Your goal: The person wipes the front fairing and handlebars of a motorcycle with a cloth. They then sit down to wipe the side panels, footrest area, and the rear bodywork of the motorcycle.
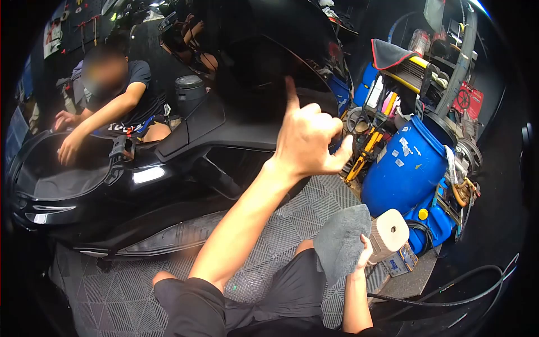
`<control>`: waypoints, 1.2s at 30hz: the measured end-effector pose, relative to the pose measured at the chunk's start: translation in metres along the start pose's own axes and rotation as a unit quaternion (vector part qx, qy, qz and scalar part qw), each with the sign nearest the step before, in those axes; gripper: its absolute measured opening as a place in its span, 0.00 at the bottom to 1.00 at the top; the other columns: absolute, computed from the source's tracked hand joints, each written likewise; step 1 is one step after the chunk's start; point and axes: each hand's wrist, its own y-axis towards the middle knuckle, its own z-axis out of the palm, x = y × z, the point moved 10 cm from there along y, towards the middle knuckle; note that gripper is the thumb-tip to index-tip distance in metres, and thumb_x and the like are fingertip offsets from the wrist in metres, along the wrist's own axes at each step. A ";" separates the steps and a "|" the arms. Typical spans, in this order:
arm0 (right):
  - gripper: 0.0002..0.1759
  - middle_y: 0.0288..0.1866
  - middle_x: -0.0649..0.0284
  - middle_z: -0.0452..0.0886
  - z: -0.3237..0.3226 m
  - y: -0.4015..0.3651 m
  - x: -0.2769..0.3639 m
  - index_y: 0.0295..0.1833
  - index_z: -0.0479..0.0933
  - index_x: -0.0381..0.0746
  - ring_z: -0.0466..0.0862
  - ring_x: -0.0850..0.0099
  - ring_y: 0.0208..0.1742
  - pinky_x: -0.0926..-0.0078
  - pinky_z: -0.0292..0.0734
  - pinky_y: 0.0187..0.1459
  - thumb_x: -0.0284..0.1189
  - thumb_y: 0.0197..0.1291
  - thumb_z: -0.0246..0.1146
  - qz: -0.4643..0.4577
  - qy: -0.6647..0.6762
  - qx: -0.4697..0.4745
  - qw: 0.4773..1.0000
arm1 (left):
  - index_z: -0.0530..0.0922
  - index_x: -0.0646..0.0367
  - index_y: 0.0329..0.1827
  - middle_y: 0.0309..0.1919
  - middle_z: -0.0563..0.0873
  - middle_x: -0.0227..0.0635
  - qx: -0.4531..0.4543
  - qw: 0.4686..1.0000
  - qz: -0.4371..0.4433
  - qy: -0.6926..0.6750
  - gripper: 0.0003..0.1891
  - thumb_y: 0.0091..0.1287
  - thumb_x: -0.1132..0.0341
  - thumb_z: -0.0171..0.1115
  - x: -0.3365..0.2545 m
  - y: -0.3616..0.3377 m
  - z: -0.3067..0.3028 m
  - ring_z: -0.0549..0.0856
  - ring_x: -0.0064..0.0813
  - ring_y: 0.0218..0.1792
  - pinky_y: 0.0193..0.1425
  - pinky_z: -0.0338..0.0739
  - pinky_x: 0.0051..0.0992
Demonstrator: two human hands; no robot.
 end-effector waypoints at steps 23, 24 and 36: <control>0.48 0.88 0.59 0.56 0.469 0.024 -0.044 0.84 0.62 0.57 0.62 0.47 0.84 0.42 0.63 0.78 0.36 0.55 0.69 -0.556 -0.697 0.325 0.315 | 0.89 0.55 0.52 0.45 0.93 0.41 0.460 0.578 -0.659 -0.142 0.20 0.67 0.49 0.74 -0.124 -0.670 -0.031 0.92 0.36 0.49 0.55 0.85 0.36; 0.50 0.88 0.62 0.57 0.494 0.003 -0.044 0.84 0.62 0.58 0.63 0.52 0.84 0.50 0.59 0.82 0.33 0.53 0.72 -0.595 -0.642 0.372 0.308 | 0.88 0.56 0.55 0.47 0.93 0.44 0.521 0.568 -0.619 -0.148 0.23 0.67 0.47 0.72 -0.129 -0.682 -0.029 0.91 0.40 0.51 0.58 0.84 0.38; 0.51 0.87 0.51 0.57 0.506 -0.006 -0.027 0.82 0.67 0.55 0.60 0.41 0.84 0.46 0.57 0.82 0.37 0.47 0.74 -0.641 -0.641 0.262 0.332 | 0.83 0.58 0.64 0.61 0.87 0.51 0.604 0.501 -0.559 -0.267 0.27 0.74 0.46 0.61 -0.127 -0.780 -0.031 0.84 0.50 0.65 0.70 0.76 0.43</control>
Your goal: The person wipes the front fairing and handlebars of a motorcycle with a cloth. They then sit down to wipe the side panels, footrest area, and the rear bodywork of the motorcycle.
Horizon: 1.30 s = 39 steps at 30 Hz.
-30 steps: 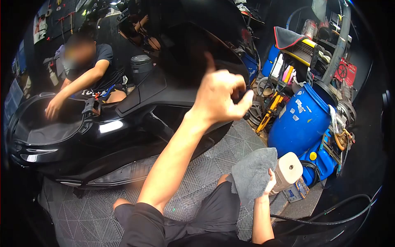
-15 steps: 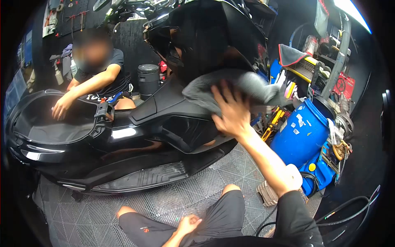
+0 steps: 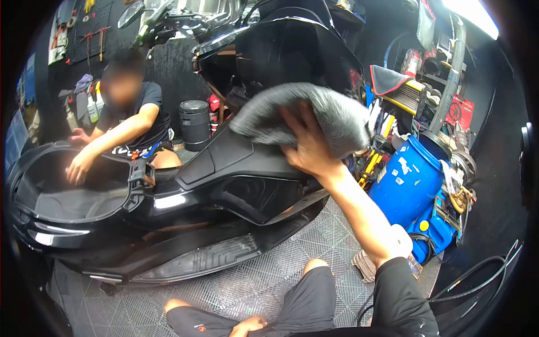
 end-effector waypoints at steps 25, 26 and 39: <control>0.52 0.89 0.52 0.55 -0.101 0.045 0.070 0.83 0.63 0.38 0.54 0.36 0.85 0.27 0.59 0.73 0.36 0.47 0.66 -0.047 -0.072 -0.229 0.970 | 0.78 0.56 0.70 0.65 0.85 0.46 0.099 0.995 0.002 0.013 0.27 0.78 0.46 0.57 -0.017 0.005 0.038 0.81 0.45 0.69 0.73 0.74 0.40; 0.51 0.88 0.56 0.57 -0.100 0.061 0.081 0.78 0.70 0.44 0.61 0.42 0.82 0.30 0.70 0.65 0.48 0.46 0.75 -0.019 -0.243 -0.195 0.950 | 0.79 0.55 0.70 0.66 0.84 0.48 0.119 0.993 -0.011 0.021 0.28 0.77 0.45 0.57 -0.015 0.009 0.045 0.80 0.47 0.70 0.74 0.73 0.41; 0.54 0.87 0.60 0.59 -0.024 -0.006 0.006 0.86 0.59 0.52 0.63 0.55 0.85 0.52 0.59 0.82 0.26 0.51 0.71 -0.144 -0.138 0.186 0.962 | 0.77 0.57 0.71 0.70 0.80 0.50 0.064 0.996 0.000 0.069 0.29 0.77 0.46 0.55 -0.065 -0.016 0.019 0.77 0.50 0.73 0.76 0.70 0.45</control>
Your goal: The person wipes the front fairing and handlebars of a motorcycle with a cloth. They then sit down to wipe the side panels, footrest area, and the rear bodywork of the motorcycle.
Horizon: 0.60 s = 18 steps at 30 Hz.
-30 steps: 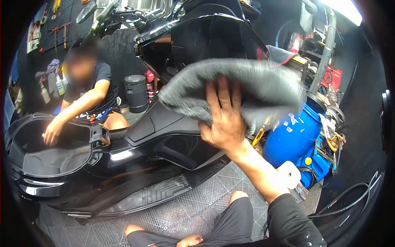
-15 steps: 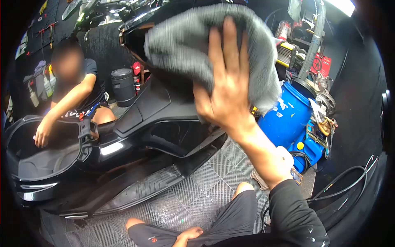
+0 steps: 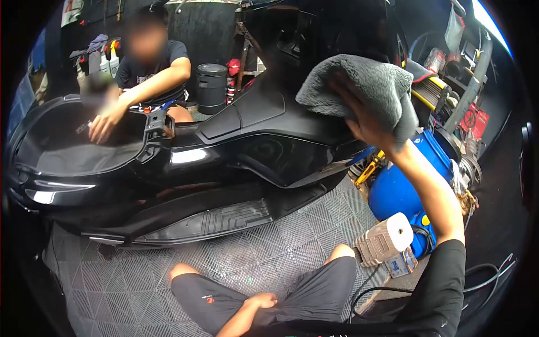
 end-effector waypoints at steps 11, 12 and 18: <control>0.37 0.84 0.54 0.64 0.050 -0.033 -0.036 0.80 0.67 0.46 0.62 0.51 0.84 0.45 0.52 0.84 0.42 0.66 0.62 -0.090 0.007 -0.156 0.984 | 0.76 0.56 0.74 0.73 0.79 0.45 -0.016 1.000 0.006 0.009 0.29 0.78 0.47 0.55 0.033 0.009 0.019 0.75 0.48 0.75 0.78 0.69 0.42; 0.40 0.85 0.55 0.63 0.055 -0.057 -0.047 0.82 0.66 0.49 0.61 0.52 0.85 0.44 0.51 0.84 0.42 0.64 0.62 -0.085 0.025 -0.128 0.988 | 0.76 0.56 0.74 0.73 0.78 0.46 -0.012 1.000 0.015 0.002 0.29 0.78 0.47 0.55 0.031 0.003 0.021 0.75 0.49 0.75 0.78 0.70 0.41; 0.53 0.89 0.64 0.57 0.082 -0.122 -0.086 0.86 0.59 0.58 0.70 0.58 0.81 0.56 0.68 0.77 0.47 0.49 0.63 0.025 -0.018 -0.013 0.999 | 0.75 0.61 0.74 0.73 0.79 0.49 -0.021 0.999 -0.011 -0.048 0.29 0.79 0.49 0.56 0.066 -0.005 0.026 0.76 0.48 0.75 0.79 0.69 0.40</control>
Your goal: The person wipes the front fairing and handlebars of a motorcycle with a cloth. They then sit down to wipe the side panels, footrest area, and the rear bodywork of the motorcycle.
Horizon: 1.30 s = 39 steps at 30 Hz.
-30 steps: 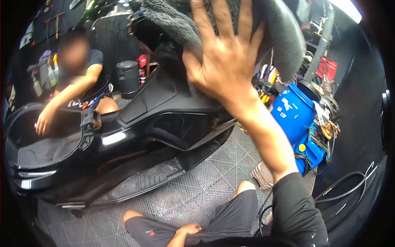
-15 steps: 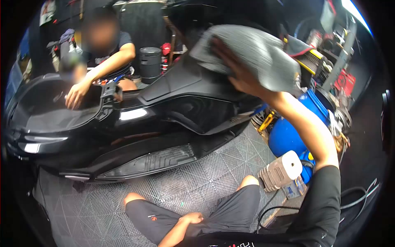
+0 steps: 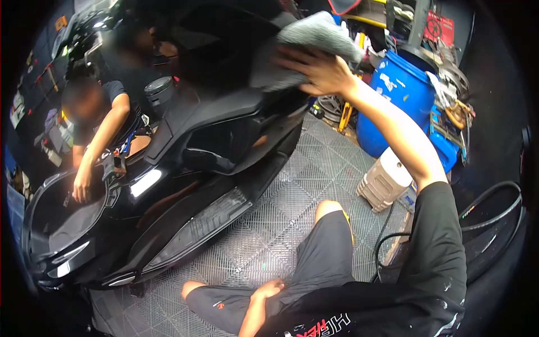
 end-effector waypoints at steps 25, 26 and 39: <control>0.38 0.86 0.36 0.46 0.074 -0.084 0.083 0.75 0.65 0.24 0.44 0.28 0.85 0.27 0.45 0.79 0.43 0.70 0.59 0.476 0.296 -0.116 0.820 | 0.79 0.59 0.71 0.67 0.84 0.46 -0.018 0.988 -0.118 -0.097 0.25 0.79 0.51 0.57 0.012 -0.016 0.003 0.80 0.42 0.70 0.75 0.71 0.36; 0.42 0.89 0.37 0.38 0.083 -0.081 0.078 0.76 0.65 0.22 0.37 0.25 0.85 0.21 0.39 0.78 0.46 0.69 0.59 0.479 0.300 -0.133 0.814 | 0.79 0.57 0.70 0.67 0.84 0.46 -0.024 0.986 -0.126 -0.103 0.25 0.79 0.50 0.57 0.008 -0.017 0.001 0.81 0.42 0.70 0.75 0.72 0.35; 0.34 0.85 0.34 0.54 0.091 -0.078 0.038 0.66 0.72 0.19 0.48 0.38 0.87 0.25 0.50 0.78 0.42 0.71 0.52 0.523 0.235 -0.090 0.814 | 0.79 0.57 0.71 0.65 0.86 0.47 -0.023 0.989 -0.126 -0.075 0.26 0.78 0.50 0.58 0.013 -0.019 0.001 0.84 0.42 0.67 0.73 0.74 0.36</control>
